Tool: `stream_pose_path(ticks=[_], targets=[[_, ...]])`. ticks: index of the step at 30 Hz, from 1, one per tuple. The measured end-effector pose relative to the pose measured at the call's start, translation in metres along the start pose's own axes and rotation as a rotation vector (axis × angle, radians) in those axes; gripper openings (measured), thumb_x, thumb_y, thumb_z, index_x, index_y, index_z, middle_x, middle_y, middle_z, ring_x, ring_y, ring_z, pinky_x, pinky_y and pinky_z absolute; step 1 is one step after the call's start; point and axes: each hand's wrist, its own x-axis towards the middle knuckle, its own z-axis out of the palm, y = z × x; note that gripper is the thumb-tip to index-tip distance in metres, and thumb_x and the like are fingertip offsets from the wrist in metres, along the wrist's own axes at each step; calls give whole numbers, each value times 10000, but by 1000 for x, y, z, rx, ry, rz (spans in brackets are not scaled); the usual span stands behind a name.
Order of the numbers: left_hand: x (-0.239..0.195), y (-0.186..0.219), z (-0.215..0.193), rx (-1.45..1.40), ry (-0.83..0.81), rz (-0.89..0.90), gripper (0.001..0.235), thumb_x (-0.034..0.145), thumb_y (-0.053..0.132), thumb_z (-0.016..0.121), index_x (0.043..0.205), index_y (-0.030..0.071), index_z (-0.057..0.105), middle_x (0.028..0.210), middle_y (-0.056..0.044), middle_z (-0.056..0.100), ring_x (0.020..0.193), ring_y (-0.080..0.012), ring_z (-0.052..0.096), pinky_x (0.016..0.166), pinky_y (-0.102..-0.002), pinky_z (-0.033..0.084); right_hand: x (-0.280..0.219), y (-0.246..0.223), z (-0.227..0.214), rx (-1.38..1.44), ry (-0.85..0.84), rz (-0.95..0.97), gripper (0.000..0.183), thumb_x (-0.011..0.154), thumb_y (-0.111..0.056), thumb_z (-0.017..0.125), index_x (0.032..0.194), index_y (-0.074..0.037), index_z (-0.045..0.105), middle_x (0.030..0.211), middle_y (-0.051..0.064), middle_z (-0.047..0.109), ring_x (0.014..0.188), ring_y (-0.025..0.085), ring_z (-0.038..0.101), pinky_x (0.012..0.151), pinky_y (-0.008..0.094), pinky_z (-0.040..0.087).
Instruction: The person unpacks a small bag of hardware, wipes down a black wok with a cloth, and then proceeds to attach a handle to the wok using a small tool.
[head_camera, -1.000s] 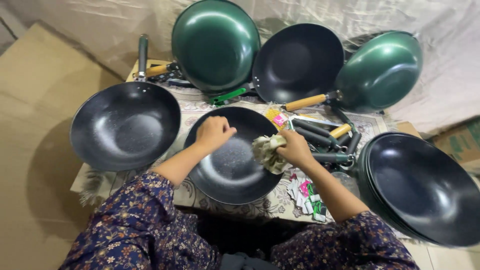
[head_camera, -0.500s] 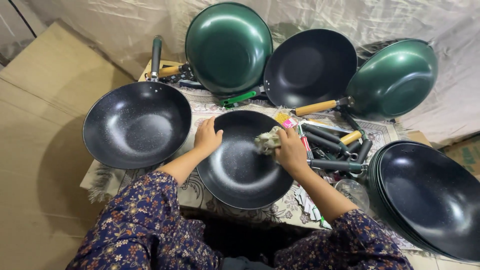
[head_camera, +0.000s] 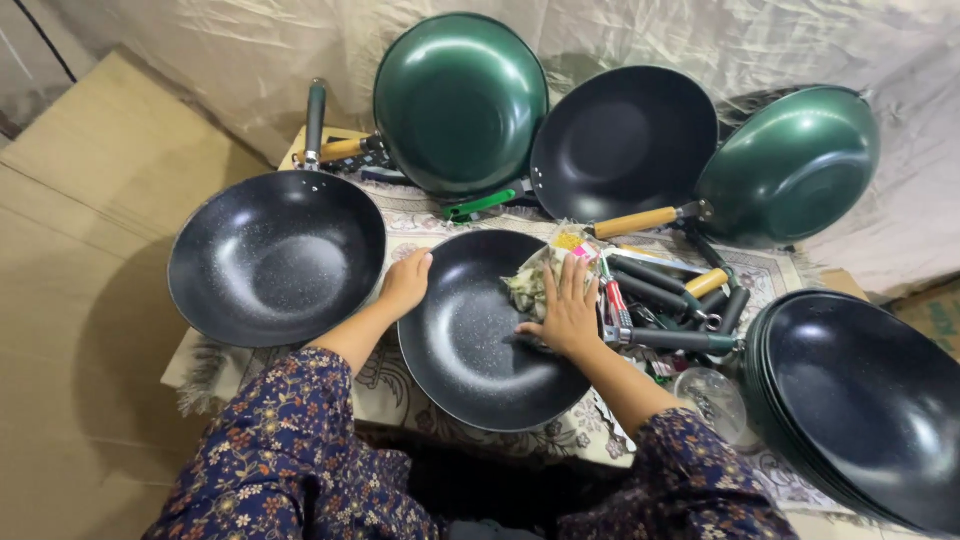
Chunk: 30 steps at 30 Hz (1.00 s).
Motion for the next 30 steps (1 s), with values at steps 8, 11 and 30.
stream_pose_path(ticks=[8,11,30], targets=[[0,10,-11,-63,-65,-60,489,1109,443,368,1316,98,646,1155,-235,723,1159,-396,660,1031,-514,500,64,-34,25,85,192,-138,1242,706,-883,524,1652,-175,144,1709,236,4,1575,426,-54,1212,668,24],[-2,16,-16,-69,-103,-93,527,1103,494,337,1335,127,636,1155,-228,725,1171,-387,655,1039,-507,495,84,-58,46,104,267,-221,1211,724,-925,435,1648,-182,187,1711,237,37,1581,421,-16,1217,653,54],[4,-3,-1,-94,-58,-126,442,1093,418,400,1306,150,679,1175,-178,733,1165,-359,663,1004,-481,520,-37,-84,30,356,-523,-816,822,1007,-686,261,1656,-253,4,1725,139,-30,1582,334,-65,1211,685,97]])
